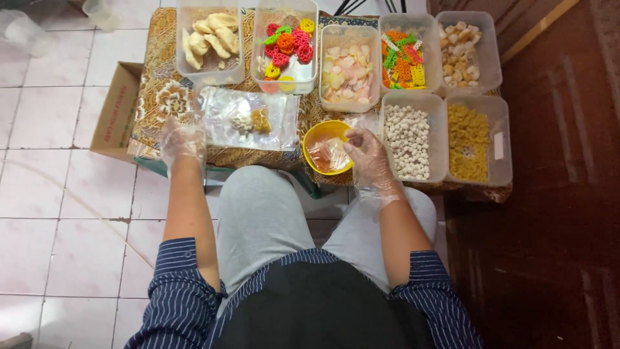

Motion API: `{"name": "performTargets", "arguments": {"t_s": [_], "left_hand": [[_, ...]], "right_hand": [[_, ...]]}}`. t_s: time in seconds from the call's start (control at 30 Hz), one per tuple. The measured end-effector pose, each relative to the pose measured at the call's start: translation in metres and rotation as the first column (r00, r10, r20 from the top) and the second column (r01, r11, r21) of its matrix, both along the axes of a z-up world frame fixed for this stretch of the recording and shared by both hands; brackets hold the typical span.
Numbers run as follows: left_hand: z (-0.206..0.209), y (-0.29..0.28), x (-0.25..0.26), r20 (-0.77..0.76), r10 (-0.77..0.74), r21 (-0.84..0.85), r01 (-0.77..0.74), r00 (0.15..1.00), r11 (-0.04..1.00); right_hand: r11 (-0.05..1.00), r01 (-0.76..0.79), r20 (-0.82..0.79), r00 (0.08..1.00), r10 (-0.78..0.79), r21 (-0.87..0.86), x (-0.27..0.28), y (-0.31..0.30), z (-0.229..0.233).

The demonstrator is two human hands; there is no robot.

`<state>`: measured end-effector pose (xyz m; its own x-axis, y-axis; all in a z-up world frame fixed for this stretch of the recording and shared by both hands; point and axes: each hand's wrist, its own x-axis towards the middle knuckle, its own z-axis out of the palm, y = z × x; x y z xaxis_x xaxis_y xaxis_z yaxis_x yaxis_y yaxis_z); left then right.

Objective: Packing a variety of snacks from multiple containers into a small plastic bag.

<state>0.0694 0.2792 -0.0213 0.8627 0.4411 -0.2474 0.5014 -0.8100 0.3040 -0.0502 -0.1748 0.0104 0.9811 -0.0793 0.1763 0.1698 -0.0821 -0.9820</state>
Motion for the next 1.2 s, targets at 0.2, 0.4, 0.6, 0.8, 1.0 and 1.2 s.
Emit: {"name": "performTargets", "arguments": {"t_s": [0.2, 0.4, 0.6, 0.8, 1.0, 1.2], "left_hand": [[0.043, -0.02, -0.008, 0.117, 0.001, -0.206, 0.023, 0.993, 0.978], [0.134, -0.055, -0.013, 0.294, 0.139, -0.648, 0.09, 0.946, 0.756], [0.155, -0.056, -0.007, 0.48, 0.29, -0.723, 0.186, 0.828, 0.666], [0.234, -0.07, -0.066, 0.434, 0.538, -0.873, 0.19, 0.722, 0.45], [0.186, -0.039, -0.134, 0.75, 0.394, -0.656, 0.519, 0.532, 0.548], [0.038, -0.077, -0.177, 0.942, -0.27, 0.014, 0.781, 0.199, 0.625]], "right_hand": [[0.994, -0.033, -0.015, 0.999, 0.034, 0.107, 0.007, 0.001, 0.0], [0.997, -0.017, -0.065, 0.998, 0.021, 0.07, 0.006, -0.015, 0.0], [0.999, 0.013, -0.048, 0.999, -0.012, 0.038, 0.006, -0.021, -0.006], [1.0, 0.014, -0.053, 0.998, -0.014, 0.009, 0.001, -0.02, -0.008], [0.955, 0.08, -0.251, 0.968, -0.007, 0.284, -0.02, 0.018, 0.041], [0.823, -0.378, 0.11, 0.924, 0.367, 0.424, -0.073, 0.084, 0.087]]}}
